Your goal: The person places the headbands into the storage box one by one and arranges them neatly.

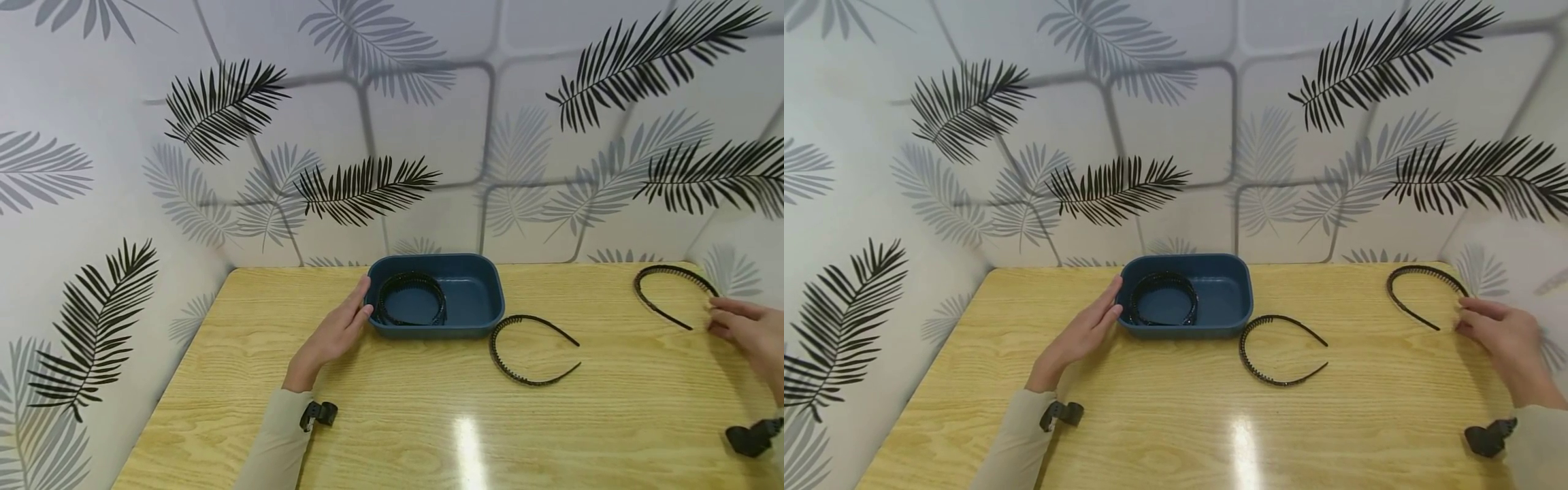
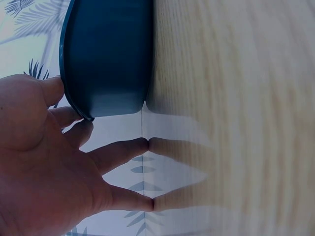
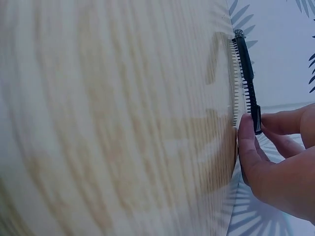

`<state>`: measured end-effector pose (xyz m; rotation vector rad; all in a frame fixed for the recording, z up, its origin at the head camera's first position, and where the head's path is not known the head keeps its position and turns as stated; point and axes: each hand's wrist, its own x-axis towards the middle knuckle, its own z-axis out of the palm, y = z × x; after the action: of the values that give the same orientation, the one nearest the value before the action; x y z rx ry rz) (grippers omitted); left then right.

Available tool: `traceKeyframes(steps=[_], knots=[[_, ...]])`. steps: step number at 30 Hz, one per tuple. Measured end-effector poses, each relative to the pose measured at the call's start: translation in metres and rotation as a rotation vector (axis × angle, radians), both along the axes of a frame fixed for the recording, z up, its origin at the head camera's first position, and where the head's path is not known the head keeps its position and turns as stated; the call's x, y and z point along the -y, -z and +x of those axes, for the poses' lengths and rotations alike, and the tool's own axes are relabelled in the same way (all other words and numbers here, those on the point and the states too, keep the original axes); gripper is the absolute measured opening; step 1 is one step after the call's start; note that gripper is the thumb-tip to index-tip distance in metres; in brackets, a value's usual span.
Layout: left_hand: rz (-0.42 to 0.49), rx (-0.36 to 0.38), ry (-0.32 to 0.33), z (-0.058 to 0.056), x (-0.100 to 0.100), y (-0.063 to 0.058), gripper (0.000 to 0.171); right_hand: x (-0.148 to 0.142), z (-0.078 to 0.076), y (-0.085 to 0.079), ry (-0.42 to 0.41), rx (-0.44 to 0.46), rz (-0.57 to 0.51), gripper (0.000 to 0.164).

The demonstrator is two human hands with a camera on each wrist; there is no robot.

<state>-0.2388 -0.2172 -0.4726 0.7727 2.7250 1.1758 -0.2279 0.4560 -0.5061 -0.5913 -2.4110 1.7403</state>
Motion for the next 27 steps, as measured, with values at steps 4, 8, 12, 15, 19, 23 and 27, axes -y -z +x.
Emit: traceKeyframes(steps=[4,8,12,15,19,23,27], knots=[[0.0,-0.005,0.004,0.0,0.0,0.001,0.061,-0.001,0.002,0.003,-0.039,-0.042,-0.083,0.041],[0.002,-0.013,0.005,0.0,0.0,0.002,0.06,0.004,0.001,0.001,-0.057,-0.012,-0.027,0.061],[0.003,-0.012,0.002,0.0,0.0,0.002,0.06,0.009,0.002,-0.003,-0.042,0.012,-0.036,0.059],[0.003,-0.015,0.001,-0.001,0.0,0.002,0.06,0.012,0.004,-0.005,-0.047,-0.045,-0.151,0.062],[0.005,-0.018,0.001,-0.001,0.0,0.003,0.06,0.015,0.008,-0.005,-0.078,-0.109,-0.206,0.068],[0.006,-0.018,-0.001,0.0,0.0,0.003,0.06,0.019,0.01,-0.005,-0.082,-0.104,-0.145,0.067],[0.006,-0.013,-0.003,0.0,0.0,0.002,0.06,0.022,0.008,-0.005,-0.06,-0.12,-0.155,0.066]])
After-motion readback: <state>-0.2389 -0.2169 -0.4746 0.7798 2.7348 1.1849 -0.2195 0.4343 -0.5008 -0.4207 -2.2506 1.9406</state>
